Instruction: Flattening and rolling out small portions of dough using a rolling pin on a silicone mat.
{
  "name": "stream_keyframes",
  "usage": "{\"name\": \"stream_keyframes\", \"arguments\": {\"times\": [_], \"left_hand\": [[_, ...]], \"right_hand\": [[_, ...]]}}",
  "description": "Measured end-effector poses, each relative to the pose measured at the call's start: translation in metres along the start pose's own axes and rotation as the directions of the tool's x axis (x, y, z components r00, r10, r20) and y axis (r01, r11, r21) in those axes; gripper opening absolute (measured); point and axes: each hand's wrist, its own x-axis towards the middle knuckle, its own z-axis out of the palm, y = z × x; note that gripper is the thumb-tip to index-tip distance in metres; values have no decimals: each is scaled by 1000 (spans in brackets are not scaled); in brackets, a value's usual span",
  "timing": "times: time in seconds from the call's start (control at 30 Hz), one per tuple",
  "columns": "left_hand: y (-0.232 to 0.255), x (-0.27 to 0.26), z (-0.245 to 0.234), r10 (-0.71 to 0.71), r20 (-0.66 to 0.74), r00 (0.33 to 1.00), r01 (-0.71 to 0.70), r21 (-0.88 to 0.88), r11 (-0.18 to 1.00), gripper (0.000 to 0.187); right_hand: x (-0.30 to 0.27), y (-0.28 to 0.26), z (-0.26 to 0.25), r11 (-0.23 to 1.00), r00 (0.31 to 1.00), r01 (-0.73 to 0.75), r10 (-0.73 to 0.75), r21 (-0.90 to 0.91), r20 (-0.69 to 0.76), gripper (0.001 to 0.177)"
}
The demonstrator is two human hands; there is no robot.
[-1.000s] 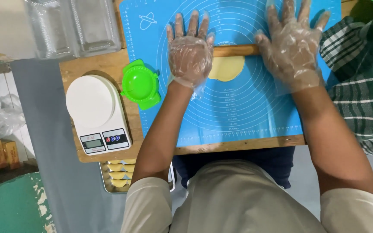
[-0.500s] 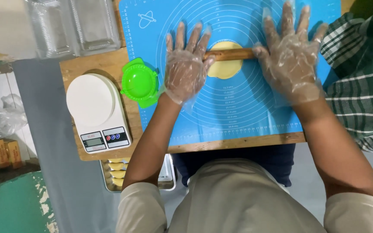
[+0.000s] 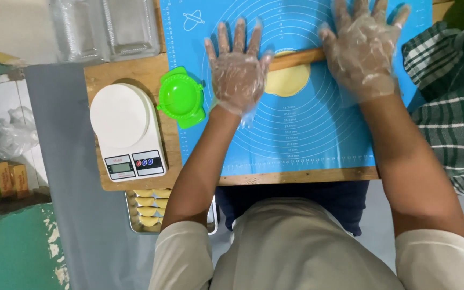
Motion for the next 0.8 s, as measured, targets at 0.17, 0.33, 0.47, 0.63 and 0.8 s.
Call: {"name": "stream_keyframes", "arguments": {"times": [0.17, 0.33, 0.47, 0.63, 0.8], "left_hand": [[-7, 14, 22, 60, -126, 990, -68, -60, 996, 66], [-19, -14, 27, 258, -165, 952, -272, -70, 960, 68], [-18, -11, 80, 221, -435, 873, -371, -299, 879, 52], [-16, -43, 69, 205, -422, 883, -337, -267, 903, 45], [-5, -66, 33, 73, -354, 932, -210, -367, 906, 37]], "right_hand": [[14, 17, 26, 998, 989, 56, -54, 11, -137, 52], [-25, -4, -1, 998, 988, -6, -3, -55, -152, 55], [-43, 6, 15, 990, 950, 90, -54, 105, -307, 55], [-55, 3, 15, 990, 961, 102, -73, 97, -268, 51], [-51, -17, 1, 997, 999, 26, -23, 71, -30, 61]]}}
